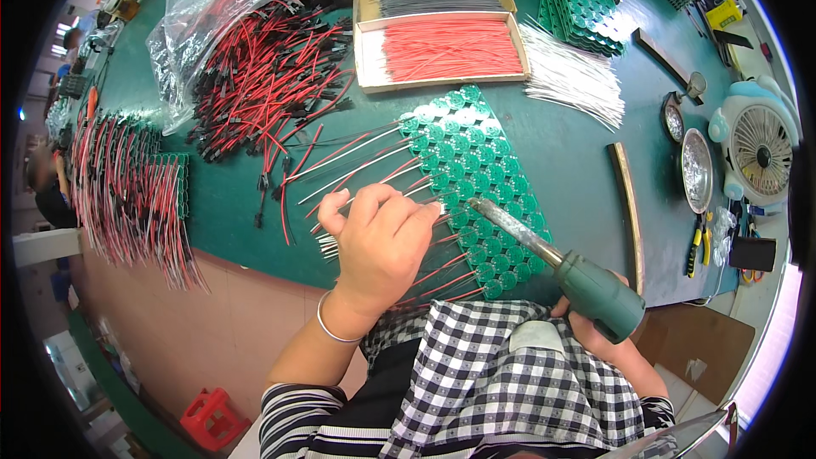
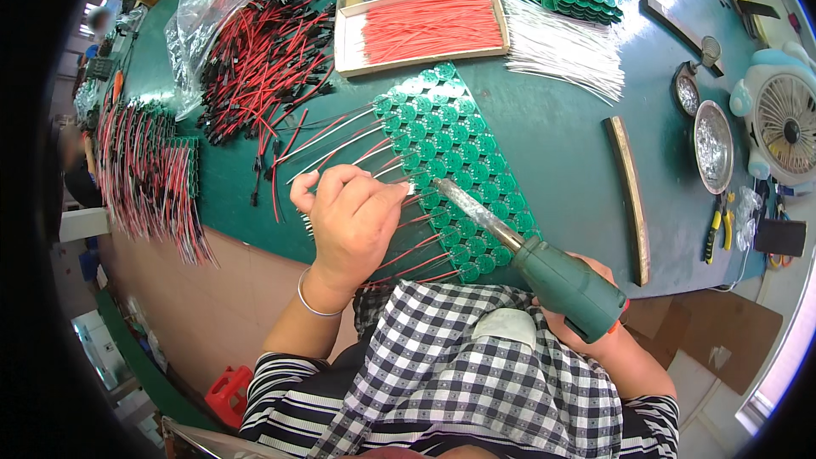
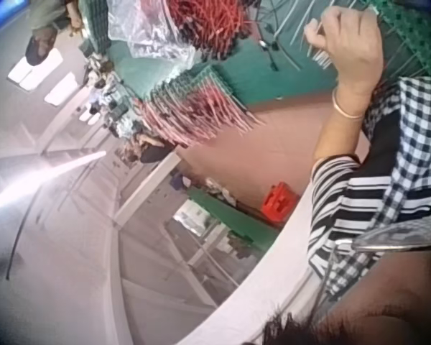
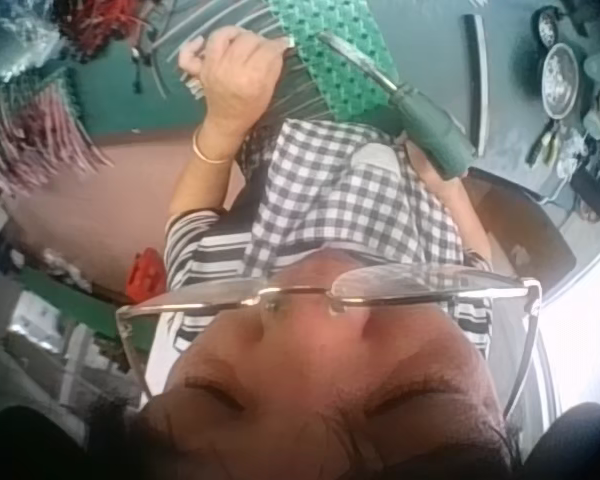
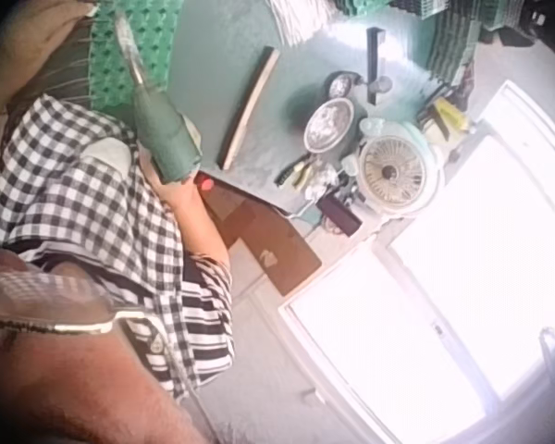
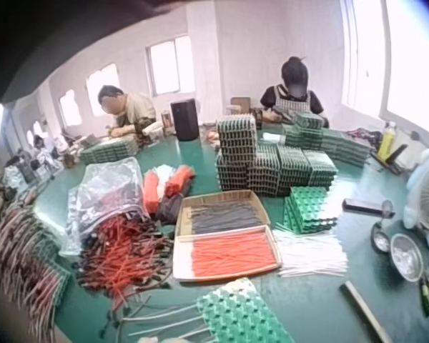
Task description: The person solders wires onto circular LED circuit boards using a soldering iron.
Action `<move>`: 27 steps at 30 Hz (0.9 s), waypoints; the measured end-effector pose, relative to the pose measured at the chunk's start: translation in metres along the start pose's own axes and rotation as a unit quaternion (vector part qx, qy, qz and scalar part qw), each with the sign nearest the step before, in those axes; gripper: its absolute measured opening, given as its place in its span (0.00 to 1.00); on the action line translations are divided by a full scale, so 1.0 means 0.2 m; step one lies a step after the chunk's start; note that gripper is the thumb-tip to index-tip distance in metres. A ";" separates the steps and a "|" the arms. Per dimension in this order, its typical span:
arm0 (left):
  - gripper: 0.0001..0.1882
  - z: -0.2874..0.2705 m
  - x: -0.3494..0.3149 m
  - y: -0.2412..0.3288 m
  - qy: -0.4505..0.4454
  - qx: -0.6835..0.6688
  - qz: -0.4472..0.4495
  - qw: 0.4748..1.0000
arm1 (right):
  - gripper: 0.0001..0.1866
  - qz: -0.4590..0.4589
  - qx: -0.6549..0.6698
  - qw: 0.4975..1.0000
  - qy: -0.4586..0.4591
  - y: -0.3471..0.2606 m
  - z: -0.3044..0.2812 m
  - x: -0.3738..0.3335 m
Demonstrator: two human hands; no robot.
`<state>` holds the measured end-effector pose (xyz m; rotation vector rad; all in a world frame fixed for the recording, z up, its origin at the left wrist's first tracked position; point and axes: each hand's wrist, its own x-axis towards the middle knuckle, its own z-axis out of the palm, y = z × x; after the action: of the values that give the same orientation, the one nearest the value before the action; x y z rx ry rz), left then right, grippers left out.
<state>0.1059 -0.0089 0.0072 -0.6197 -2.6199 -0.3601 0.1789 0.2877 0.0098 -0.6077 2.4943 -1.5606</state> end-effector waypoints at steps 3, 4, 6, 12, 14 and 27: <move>0.11 -0.03 -0.01 0.02 0.011 -0.009 -0.002 1.000 | 0.11 0.040 0.035 0.999 0.004 -0.01 0.01 -0.04; 0.11 -0.03 -0.02 0.03 0.010 -0.010 -0.002 1.000 | 0.11 0.066 0.075 0.995 0.009 0.00 0.02 -0.05; 0.10 -0.04 -0.05 0.05 0.001 -0.007 0.013 1.000 | 0.11 0.051 0.077 0.996 0.003 0.04 0.03 -0.08; 0.09 -0.03 -0.07 0.05 -0.021 -0.009 0.010 1.000 | 0.11 0.004 0.046 0.999 0.007 0.02 0.04 -0.05; 0.09 -0.02 -0.08 0.05 -0.021 -0.010 0.010 1.000 | 0.11 0.008 0.041 0.999 0.004 0.02 0.05 -0.05; 0.05 -0.01 -0.07 0.04 -0.013 -0.008 0.013 1.000 | 0.16 -0.003 0.050 0.999 0.006 0.01 0.06 -0.01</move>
<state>0.1224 -0.0071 0.0037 -0.6680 -2.6328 -0.3672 0.1843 0.2795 0.0030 -0.5929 2.4071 -1.6838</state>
